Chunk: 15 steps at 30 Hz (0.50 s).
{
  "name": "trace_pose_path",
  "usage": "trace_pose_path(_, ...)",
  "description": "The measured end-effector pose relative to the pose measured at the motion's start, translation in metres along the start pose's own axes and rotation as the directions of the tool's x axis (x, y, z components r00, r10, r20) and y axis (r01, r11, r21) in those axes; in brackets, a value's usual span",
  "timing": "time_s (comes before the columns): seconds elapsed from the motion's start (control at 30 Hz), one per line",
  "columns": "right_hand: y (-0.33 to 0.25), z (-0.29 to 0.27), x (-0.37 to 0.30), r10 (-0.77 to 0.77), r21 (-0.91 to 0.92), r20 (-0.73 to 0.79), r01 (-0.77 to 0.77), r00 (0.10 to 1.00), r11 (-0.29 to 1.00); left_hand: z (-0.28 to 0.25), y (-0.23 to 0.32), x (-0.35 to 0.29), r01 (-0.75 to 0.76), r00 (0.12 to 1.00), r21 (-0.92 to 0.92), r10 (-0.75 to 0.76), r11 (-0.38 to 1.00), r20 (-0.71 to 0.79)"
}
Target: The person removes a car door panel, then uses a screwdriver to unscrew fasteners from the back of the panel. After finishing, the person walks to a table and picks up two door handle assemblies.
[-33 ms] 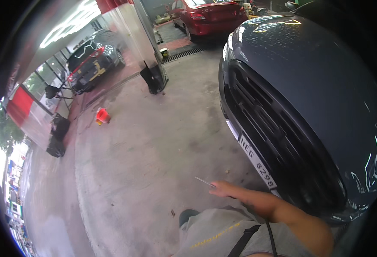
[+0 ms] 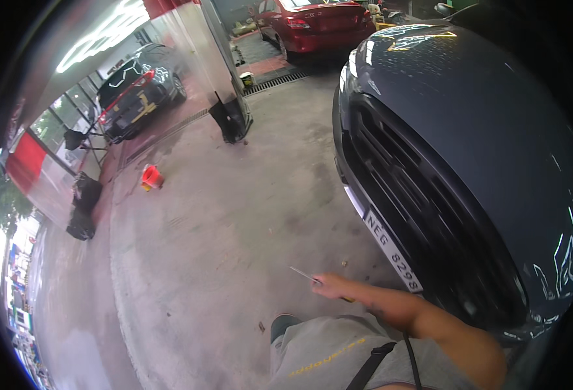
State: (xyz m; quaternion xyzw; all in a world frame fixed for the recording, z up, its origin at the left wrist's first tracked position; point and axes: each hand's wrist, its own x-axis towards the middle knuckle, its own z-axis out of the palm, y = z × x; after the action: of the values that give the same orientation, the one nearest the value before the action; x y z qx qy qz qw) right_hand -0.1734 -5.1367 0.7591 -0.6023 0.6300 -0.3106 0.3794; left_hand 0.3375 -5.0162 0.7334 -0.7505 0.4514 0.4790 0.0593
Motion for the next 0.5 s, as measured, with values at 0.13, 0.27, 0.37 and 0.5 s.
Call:
trace_pose_path(0.13, -0.045, -0.070, 0.154, 0.178, 0.140, 0.065, -0.186, 0.982, 0.973, -0.024, 0.095, 0.103, 0.086, 0.990, 0.030, -0.089, 0.996, 0.108)
trace_pose_path(0.27, -0.023, -0.119, 0.292, 0.366, 0.107, 0.050, -0.369, 0.929, 0.923, -0.118, 0.229, 0.237, 0.093, 0.988, 0.122, -0.107, 0.988, 0.111)
trace_pose_path(0.37, -0.036, -0.200, 0.372, 0.406, 0.231, 0.026, -0.400, 0.914, 0.887, -0.225, 0.366, 0.385, 0.033, 0.998, 0.307, -0.049, 0.951, 0.046)
trace_pose_path(0.5, 0.013, -0.275, 0.483, 0.500, 0.653, 0.031, -0.396, 0.865, 0.645, -0.340, 0.676, 0.539, -0.333, 0.855, 0.547, 0.490, 0.768, -0.168)
